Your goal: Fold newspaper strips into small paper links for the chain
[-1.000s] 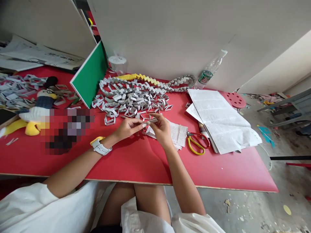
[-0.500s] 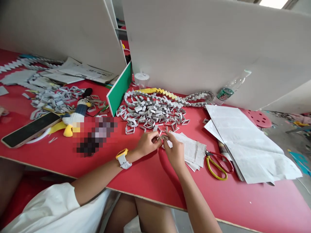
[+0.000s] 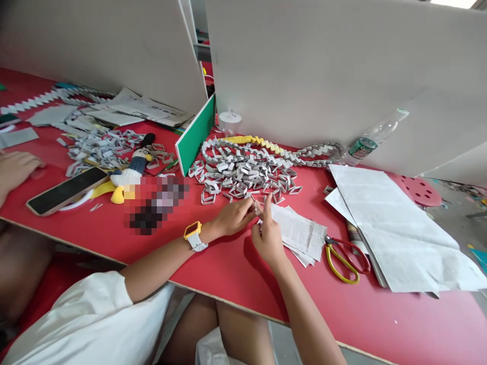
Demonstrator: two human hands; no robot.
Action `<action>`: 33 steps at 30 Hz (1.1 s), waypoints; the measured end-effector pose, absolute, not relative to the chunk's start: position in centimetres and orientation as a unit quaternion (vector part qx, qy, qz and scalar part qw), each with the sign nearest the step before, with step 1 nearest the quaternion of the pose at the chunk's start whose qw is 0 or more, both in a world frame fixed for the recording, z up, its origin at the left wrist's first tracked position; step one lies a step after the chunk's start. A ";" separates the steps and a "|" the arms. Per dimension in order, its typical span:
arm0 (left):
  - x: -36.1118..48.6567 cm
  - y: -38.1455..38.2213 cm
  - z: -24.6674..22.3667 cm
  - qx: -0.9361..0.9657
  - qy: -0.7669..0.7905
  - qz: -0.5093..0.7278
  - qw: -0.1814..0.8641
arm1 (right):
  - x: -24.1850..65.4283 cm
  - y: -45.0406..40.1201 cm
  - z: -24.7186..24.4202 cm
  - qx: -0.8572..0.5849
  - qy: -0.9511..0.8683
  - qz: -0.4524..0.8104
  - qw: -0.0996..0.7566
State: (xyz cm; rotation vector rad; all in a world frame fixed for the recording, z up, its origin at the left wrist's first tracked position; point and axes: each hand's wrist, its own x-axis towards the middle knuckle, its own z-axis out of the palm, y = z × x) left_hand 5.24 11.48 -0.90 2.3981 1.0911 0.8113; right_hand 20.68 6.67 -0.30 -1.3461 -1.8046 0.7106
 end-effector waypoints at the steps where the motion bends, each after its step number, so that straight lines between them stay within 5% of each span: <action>1: 5.2 11.6 -1.0 0.855 0.393 0.286 0.179 | 20.7 6.9 -0.4 -0.528 -0.673 0.324 0.405; 6: 4.8 12.2 -1.2 0.859 0.412 0.282 0.113 | 21.4 8.3 -0.2 -0.494 -0.476 0.483 0.544; 17: 4.5 11.9 -0.3 0.904 0.333 0.268 -0.001 | 21.0 8.1 0.8 -0.495 -0.398 0.574 0.517; 33: 4.9 11.2 -0.5 0.888 0.350 0.297 -0.019 | 20.7 7.9 0.5 -0.483 -0.390 0.571 0.537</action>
